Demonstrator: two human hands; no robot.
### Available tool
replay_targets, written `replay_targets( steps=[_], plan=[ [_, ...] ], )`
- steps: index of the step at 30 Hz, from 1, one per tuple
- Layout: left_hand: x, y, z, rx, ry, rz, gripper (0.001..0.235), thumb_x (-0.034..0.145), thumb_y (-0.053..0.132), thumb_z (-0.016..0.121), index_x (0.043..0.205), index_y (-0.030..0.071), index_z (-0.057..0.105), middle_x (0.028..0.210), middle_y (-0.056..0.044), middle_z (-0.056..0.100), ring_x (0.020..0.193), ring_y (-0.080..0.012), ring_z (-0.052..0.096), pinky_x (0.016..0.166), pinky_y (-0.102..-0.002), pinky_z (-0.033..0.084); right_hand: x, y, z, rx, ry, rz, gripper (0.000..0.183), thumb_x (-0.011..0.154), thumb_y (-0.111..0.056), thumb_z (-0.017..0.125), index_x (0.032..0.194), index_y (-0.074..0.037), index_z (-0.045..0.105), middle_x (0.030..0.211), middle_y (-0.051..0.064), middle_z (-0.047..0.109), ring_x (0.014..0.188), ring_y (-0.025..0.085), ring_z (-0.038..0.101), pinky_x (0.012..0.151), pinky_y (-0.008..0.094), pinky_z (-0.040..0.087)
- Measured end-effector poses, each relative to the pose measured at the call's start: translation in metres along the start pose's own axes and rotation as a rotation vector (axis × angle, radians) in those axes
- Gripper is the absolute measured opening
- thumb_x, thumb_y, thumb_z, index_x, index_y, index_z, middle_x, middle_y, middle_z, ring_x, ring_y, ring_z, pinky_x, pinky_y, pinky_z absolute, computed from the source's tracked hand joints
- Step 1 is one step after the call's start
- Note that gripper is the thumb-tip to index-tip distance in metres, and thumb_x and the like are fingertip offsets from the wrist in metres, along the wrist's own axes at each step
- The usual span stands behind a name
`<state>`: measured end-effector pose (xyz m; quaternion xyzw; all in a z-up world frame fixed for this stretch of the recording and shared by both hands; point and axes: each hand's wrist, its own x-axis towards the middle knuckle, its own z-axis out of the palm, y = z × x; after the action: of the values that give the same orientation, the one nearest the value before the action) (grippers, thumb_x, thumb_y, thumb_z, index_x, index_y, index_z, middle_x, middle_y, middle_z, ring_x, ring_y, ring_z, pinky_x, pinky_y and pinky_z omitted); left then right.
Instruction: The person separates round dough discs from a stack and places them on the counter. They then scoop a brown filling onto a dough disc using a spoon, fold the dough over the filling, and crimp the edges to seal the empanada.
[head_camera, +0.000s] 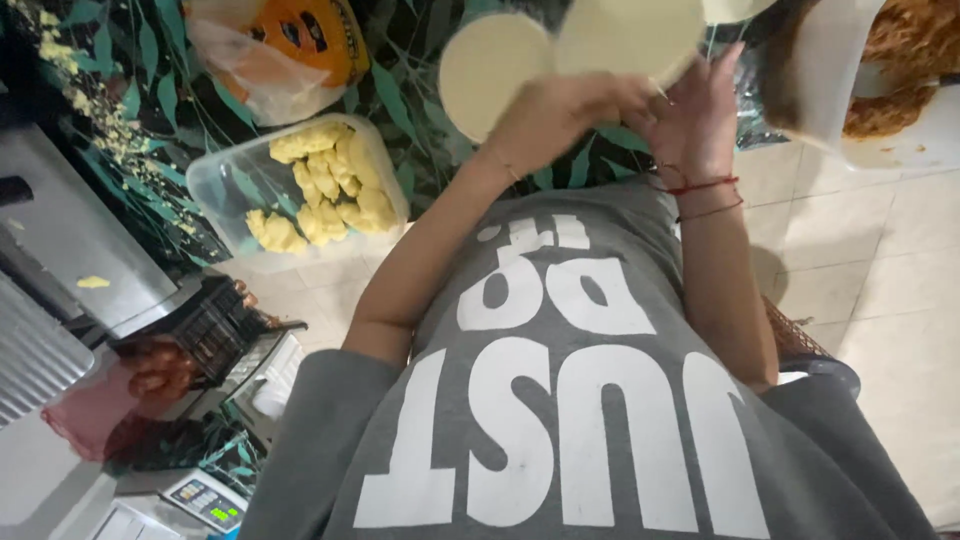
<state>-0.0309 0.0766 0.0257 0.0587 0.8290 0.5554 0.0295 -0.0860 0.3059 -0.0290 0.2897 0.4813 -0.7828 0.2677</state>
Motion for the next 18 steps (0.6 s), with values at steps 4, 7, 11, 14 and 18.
replay_targets(
  steps=[4,7,11,14,18],
  plan=[
    [-0.012,-0.001,0.004,-0.069,-0.319,-0.025,0.033,0.098,0.018,0.072,0.129,0.029,0.068,0.135,0.011,0.069,0.113,-0.0131,0.072,0.09,-0.033,0.055,0.041,0.025,-0.07,-0.55,0.287,-0.33,0.036,0.087,-0.019,0.088,0.068,-0.015,0.058,0.07,-0.003,0.056,0.065,0.008,0.051,0.05,0.03,0.032],
    [-0.042,-0.067,0.009,0.265,0.213,-0.312,0.029,0.1,0.041,0.063,0.125,0.03,0.07,0.124,0.002,0.075,0.112,-0.0252,0.072,0.092,-0.039,0.053,0.044,0.024,-0.091,-0.06,0.241,-0.451,0.041,0.081,0.01,0.068,0.121,0.0,0.068,0.115,0.021,0.075,0.104,0.042,0.077,0.081,0.064,0.072],
    [-0.063,-0.122,-0.048,0.504,0.538,-0.385,0.022,0.1,0.023,0.059,0.121,0.02,0.064,0.129,-0.011,0.056,0.107,-0.0411,0.056,0.085,-0.05,0.051,-0.035,0.005,-0.018,-0.47,0.199,-0.552,0.038,0.081,0.001,0.066,0.117,-0.007,0.059,0.105,0.009,0.063,0.09,0.017,0.055,0.067,0.028,0.045],
    [-0.074,-0.156,-0.059,0.293,0.53,-0.406,0.032,0.099,0.043,0.066,0.121,0.019,0.061,0.104,-0.004,0.07,0.09,-0.0229,0.074,0.073,-0.037,0.057,-0.05,0.017,0.004,-0.834,0.208,-0.772,0.1,0.104,0.016,0.08,0.169,-0.031,0.02,0.175,0.009,0.014,0.168,0.04,0.016,0.137,0.071,0.024],
    [-0.068,-0.149,-0.059,0.345,0.649,-0.283,0.024,0.096,0.043,0.065,0.095,0.019,0.069,0.075,0.0,0.071,0.068,-0.0157,0.07,0.056,-0.032,0.046,-0.027,0.023,0.068,-1.065,-0.465,-0.833,0.042,0.096,0.007,0.063,0.137,-0.002,0.054,0.134,0.019,0.053,0.124,0.037,0.054,0.1,0.046,0.049]
  ],
)
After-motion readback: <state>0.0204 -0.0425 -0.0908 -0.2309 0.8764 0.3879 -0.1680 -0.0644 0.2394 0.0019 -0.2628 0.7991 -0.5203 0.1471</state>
